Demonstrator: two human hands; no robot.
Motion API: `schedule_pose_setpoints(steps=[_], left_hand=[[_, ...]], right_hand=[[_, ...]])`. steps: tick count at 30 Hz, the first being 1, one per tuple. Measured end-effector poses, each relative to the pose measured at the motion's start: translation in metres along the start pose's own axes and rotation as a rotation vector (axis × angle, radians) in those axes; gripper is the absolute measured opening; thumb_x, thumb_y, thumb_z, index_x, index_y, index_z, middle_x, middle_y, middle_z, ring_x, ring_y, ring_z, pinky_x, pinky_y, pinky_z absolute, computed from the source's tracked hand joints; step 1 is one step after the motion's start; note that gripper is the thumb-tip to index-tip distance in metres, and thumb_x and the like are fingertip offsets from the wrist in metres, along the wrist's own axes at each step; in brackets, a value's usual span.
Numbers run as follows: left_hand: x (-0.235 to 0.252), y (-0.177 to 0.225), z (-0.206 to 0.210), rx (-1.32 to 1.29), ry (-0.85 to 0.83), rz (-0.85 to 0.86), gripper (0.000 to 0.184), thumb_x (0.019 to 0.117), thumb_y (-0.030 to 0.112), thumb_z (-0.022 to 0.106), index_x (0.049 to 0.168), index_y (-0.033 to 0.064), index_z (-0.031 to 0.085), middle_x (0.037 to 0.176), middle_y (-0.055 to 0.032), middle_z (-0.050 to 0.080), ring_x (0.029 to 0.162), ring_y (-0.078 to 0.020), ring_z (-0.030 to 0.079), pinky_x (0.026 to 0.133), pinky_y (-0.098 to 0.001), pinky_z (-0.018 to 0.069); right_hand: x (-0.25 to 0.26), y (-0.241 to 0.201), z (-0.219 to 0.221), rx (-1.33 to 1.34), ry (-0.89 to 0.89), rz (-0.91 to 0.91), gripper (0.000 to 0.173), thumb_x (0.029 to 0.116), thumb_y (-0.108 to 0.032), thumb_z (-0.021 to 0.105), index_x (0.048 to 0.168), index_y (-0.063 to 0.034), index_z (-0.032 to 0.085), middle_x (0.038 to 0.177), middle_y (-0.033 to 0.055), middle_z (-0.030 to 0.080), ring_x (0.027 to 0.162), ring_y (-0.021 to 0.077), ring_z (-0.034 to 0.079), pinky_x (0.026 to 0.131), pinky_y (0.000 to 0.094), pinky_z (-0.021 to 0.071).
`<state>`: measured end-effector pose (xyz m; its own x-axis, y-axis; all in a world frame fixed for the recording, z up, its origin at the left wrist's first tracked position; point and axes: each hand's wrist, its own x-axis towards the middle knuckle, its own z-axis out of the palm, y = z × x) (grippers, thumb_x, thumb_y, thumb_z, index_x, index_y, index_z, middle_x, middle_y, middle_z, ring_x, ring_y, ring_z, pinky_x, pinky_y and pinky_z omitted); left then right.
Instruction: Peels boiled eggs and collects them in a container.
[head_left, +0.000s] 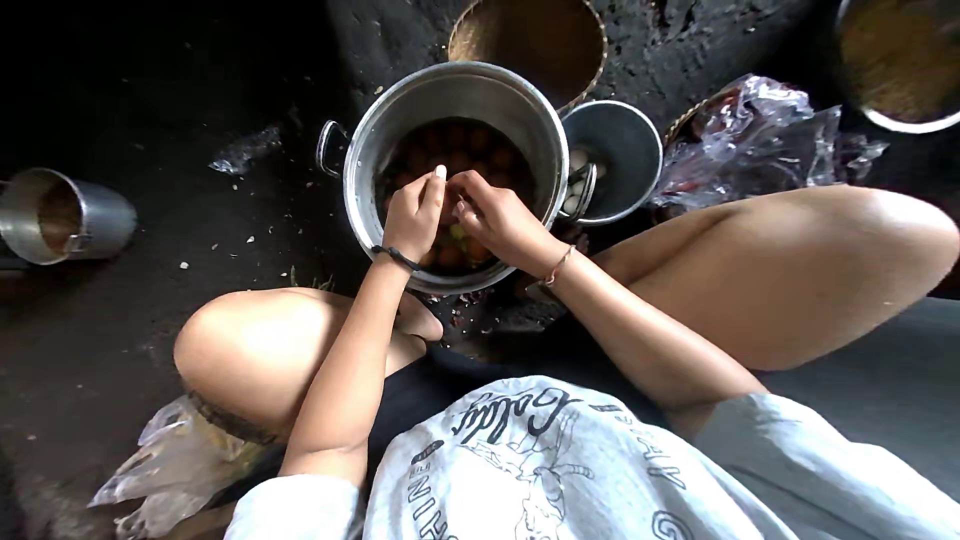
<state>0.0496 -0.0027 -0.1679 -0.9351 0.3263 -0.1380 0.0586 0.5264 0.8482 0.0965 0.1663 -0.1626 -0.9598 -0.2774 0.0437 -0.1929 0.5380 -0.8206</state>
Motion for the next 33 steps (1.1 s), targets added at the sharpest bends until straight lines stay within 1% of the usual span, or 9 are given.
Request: schedule_pose_setpoints(steps=[10,17,20,23,26,28,29,31,33], left_hand=[[-0.002,0.002,0.0,0.065,-0.043,0.04,0.048,0.1108,0.032,0.035,0.116,0.0014,0.071,0.096,-0.0132,0.07,0.088,-0.0195,0.066,0.085,-0.0445,0.0515],[-0.003,0.004,0.002,0.129,-0.064,0.051,0.046,0.1109,0.034,0.035,0.102,0.0043,0.07,0.082,-0.0095,0.064,0.076,-0.0199,0.061,0.073,-0.0452,0.0476],[-0.003,0.005,0.001,0.11,-0.056,0.031,0.048,0.1112,0.032,0.034,0.105,0.0022,0.071,0.084,-0.0102,0.065,0.078,-0.019,0.06,0.076,-0.044,0.0479],[-0.001,0.0,0.0,-0.015,-0.041,-0.02,0.049,0.1114,0.032,0.031,0.104,0.0026,0.069,0.09,-0.0085,0.066,0.085,-0.0146,0.062,0.082,-0.0394,0.0491],[0.002,-0.005,0.0,-0.235,-0.014,-0.086,0.05,0.1116,0.032,0.026,0.111,0.0032,0.067,0.101,-0.0073,0.066,0.097,-0.0104,0.063,0.091,-0.034,0.051],[0.002,-0.001,0.001,-0.322,-0.013,-0.126,0.05,0.1123,0.031,0.024,0.116,0.0034,0.065,0.107,-0.0071,0.066,0.099,-0.0094,0.063,0.091,-0.0322,0.0518],[0.001,0.0,0.002,-0.329,-0.012,-0.127,0.05,0.1123,0.032,0.023,0.116,0.0044,0.064,0.104,-0.0057,0.065,0.093,-0.0084,0.063,0.084,-0.0304,0.0543],[0.001,0.001,0.004,-0.312,-0.007,-0.08,0.047,0.1117,0.035,0.029,0.111,0.0042,0.064,0.094,-0.0036,0.062,0.082,-0.0075,0.061,0.075,-0.0289,0.0541],[0.0,-0.001,0.007,-0.265,0.026,0.03,0.037,0.1104,0.035,0.038,0.099,0.0078,0.061,0.081,0.0016,0.055,0.072,-0.0049,0.056,0.069,-0.0256,0.0497]], right_hand=[[-0.004,-0.003,0.008,-0.009,0.006,0.054,0.033,0.1005,-0.008,0.053,0.133,-0.0008,0.051,0.087,0.0113,0.065,0.072,0.0221,0.063,0.07,0.0402,0.0558],[-0.006,-0.005,0.008,-0.006,-0.032,0.117,0.035,0.1019,-0.008,0.053,0.135,-0.0005,0.047,0.082,0.0103,0.064,0.069,0.0225,0.063,0.07,0.041,0.0556],[-0.004,-0.003,0.011,0.024,0.005,0.127,0.033,0.1013,-0.002,0.05,0.134,-0.0008,0.05,0.09,0.015,0.067,0.072,0.0252,0.066,0.07,0.0429,0.0572],[-0.002,0.002,0.007,0.18,0.027,0.118,0.031,0.1039,-0.001,0.044,0.133,0.0021,0.053,0.105,0.0165,0.068,0.08,0.0193,0.069,0.074,0.0367,0.0598],[0.001,0.008,0.0,0.372,0.062,0.15,0.035,0.1079,-0.01,0.034,0.134,0.0013,0.055,0.105,0.0127,0.066,0.083,0.0136,0.069,0.074,0.0322,0.0617],[0.002,0.008,-0.003,0.402,0.077,0.119,0.035,0.11,-0.02,0.041,0.134,0.0007,0.055,0.104,0.0099,0.067,0.085,0.0113,0.069,0.076,0.0296,0.0609],[0.002,0.008,-0.003,0.368,0.089,0.086,0.034,0.1082,-0.021,0.05,0.132,0.0016,0.056,0.104,0.0107,0.068,0.085,0.0118,0.07,0.078,0.0298,0.0615],[0.002,0.006,0.001,0.238,0.118,0.021,0.036,0.1018,-0.022,0.064,0.128,0.0018,0.058,0.104,0.0122,0.07,0.088,0.0129,0.07,0.081,0.0297,0.0604],[0.0,0.004,0.005,0.165,0.152,-0.012,0.036,0.0999,-0.021,0.067,0.126,0.0021,0.059,0.101,0.0124,0.07,0.086,0.0125,0.069,0.08,0.0275,0.0588]])
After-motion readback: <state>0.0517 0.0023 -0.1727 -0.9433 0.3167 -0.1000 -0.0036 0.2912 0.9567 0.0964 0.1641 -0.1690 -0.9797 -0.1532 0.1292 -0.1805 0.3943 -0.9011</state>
